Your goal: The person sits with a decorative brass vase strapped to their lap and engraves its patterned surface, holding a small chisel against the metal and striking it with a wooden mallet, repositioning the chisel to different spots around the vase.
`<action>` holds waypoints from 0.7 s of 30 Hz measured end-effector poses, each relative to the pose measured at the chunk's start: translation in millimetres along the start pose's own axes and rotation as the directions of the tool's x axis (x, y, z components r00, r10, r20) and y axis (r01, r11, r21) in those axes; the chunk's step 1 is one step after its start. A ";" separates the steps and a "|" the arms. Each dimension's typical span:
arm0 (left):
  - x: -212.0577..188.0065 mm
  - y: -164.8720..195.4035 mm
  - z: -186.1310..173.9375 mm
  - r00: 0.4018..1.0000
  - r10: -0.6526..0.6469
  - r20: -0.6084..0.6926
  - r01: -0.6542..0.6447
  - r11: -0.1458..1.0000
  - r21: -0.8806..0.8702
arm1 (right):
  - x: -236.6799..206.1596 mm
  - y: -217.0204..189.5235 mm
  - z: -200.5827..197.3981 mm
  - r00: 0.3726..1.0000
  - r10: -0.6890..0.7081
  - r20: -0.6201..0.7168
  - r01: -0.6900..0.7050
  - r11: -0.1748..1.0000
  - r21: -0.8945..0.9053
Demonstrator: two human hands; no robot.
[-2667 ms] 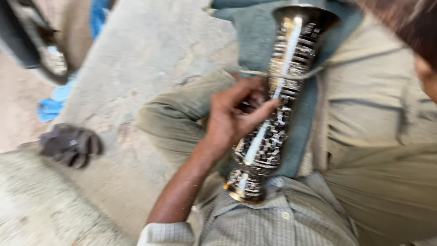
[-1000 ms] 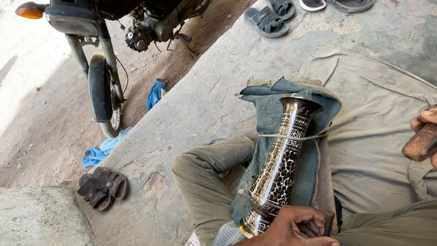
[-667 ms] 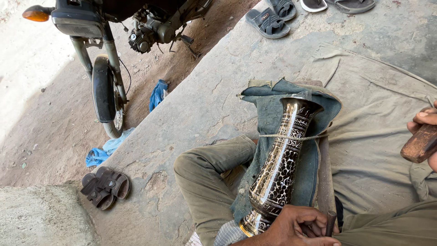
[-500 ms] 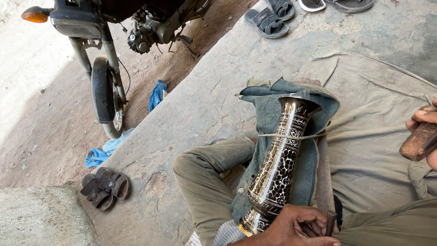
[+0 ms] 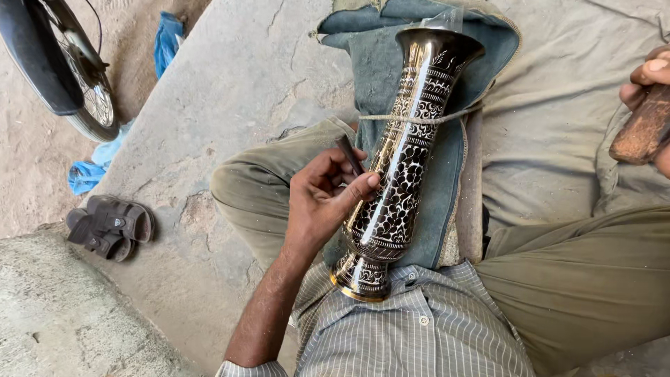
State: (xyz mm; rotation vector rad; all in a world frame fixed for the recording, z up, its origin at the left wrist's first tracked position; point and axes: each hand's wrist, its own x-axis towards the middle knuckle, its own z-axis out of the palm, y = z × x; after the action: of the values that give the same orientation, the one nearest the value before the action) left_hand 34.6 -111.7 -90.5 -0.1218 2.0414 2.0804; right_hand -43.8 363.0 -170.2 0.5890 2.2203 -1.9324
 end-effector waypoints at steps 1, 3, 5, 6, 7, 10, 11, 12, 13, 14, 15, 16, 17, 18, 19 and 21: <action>2.7 -1.3 0.0 0.999 0.045 0.013 -0.045 0.998 0.038 | -5.0 -8.2 6.5 0.999 0.047 0.002 -0.046 0.996 -0.073; 4.6 -3.7 1.5 0.993 0.108 0.042 -0.112 0.990 0.083 | -17.3 -18.1 21.5 0.999 0.041 -0.035 -0.046 0.988 -0.145; 5.0 -4.3 3.3 0.985 0.159 0.070 -0.166 0.981 0.102 | -29.6 -19.3 36.2 0.991 -0.077 -0.107 0.061 0.987 -0.147; 5.1 -4.1 4.3 0.985 0.155 0.079 -0.162 0.982 0.095 | -34.0 -19.2 40.7 0.995 -0.060 -0.074 0.052 0.993 -0.106; 5.2 -3.5 5.1 0.985 0.152 0.088 -0.159 0.983 0.087 | -37.9 -17.8 44.3 0.998 -0.047 -0.041 0.044 0.997 -0.064; 5.5 -0.6 7.2 0.980 0.159 0.121 -0.170 0.982 0.086 | -45.6 -10.6 50.7 0.998 -0.003 0.058 0.004 1.000 -0.028; 5.5 0.5 8.1 0.977 0.168 0.128 -0.180 0.980 0.087 | -47.4 -8.2 52.0 0.996 0.008 0.094 -0.005 0.999 -0.034; 5.6 1.6 9.1 0.981 0.151 0.124 -0.164 0.981 0.100 | -49.2 -6.0 53.3 0.996 -0.043 0.080 0.053 0.992 -0.118; 5.3 2.7 10.2 0.984 0.131 0.120 -0.144 0.983 0.113 | -51.0 -4.6 54.4 0.993 -0.093 0.070 0.105 0.974 -0.202; 4.8 3.7 10.6 0.987 0.111 0.115 -0.125 0.984 0.125 | -52.5 -3.5 55.6 0.987 -0.144 0.066 0.157 0.946 -0.285; 4.6 4.5 10.7 0.986 0.112 0.124 -0.126 0.985 0.115 | -53.8 -3.4 56.4 0.988 -0.140 0.066 0.153 0.947 -0.281; 4.3 5.1 10.5 0.985 0.111 0.134 -0.126 0.986 0.106 | -54.4 -3.4 57.4 0.989 -0.134 0.066 0.147 0.949 -0.277; 4.2 5.3 10.2 0.983 0.108 0.146 -0.123 0.988 0.098 | -55.0 -3.7 58.0 0.990 -0.126 0.064 0.139 0.952 -0.273; 4.6 5.0 10.0 0.984 0.102 0.144 -0.117 0.988 0.101 | -54.6 -3.9 58.5 0.991 -0.126 0.053 0.136 0.954 -0.267; 5.2 4.4 9.6 0.985 0.098 0.141 -0.114 0.988 0.106 | -54.0 -3.6 58.3 0.991 -0.130 0.042 0.137 0.956 -0.261; 6.6 2.1 9.5 0.985 0.121 0.123 -0.133 0.986 0.098 | -51.0 0.0 56.1 0.993 -0.117 0.024 0.119 0.963 -0.241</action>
State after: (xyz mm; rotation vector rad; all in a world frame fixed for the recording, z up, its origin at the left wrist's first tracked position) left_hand 28.7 -101.7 -89.6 0.1484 2.1334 1.9933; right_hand -5.5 298.1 -161.3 0.4195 2.4860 -1.6709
